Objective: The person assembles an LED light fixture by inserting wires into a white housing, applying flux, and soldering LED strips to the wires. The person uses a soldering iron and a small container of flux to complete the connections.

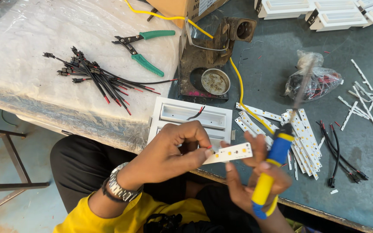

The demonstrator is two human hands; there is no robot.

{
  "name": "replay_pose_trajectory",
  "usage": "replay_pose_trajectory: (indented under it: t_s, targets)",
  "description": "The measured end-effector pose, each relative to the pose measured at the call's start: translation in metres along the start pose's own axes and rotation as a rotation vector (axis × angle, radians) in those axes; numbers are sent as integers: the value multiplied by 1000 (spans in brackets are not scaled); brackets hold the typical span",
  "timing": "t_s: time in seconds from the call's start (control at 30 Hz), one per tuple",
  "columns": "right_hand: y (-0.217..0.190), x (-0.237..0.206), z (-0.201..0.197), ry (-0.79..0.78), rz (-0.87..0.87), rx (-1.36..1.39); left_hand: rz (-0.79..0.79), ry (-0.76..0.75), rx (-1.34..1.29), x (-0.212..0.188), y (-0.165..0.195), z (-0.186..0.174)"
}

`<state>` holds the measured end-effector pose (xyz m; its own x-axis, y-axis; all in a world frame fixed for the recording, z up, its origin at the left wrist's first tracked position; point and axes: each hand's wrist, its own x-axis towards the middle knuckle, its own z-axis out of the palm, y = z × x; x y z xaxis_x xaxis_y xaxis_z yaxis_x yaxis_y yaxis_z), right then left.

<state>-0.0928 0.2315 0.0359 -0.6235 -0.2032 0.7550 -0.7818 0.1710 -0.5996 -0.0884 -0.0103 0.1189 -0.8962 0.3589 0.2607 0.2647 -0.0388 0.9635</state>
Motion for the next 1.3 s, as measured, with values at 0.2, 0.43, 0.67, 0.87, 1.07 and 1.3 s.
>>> replay_pose_trajectory:
  t_s: [0.2, 0.43, 0.67, 0.87, 1.07, 1.3]
  targets:
    - [-9, 19, -20, 98, -5, 31, 155, 108, 595, 4, 26, 15]
    - [-11, 27, -19, -67, -7, 3, 117, 55, 991, 11, 28, 26]
    - [-4, 27, -12, -136, 5, -63, 98, -3, 1020, 9, 31, 26]
    - [0, 26, -12, -156, 21, -31, 113, 39, 847, 4, 30, 26]
    - [-2, 27, -7, -177, 11, -27, 12, 143, 697, 2, 25, 33]
    - [-8, 29, -5, -190, 18, -81, -61, 167, 622, -2, 23, 34]
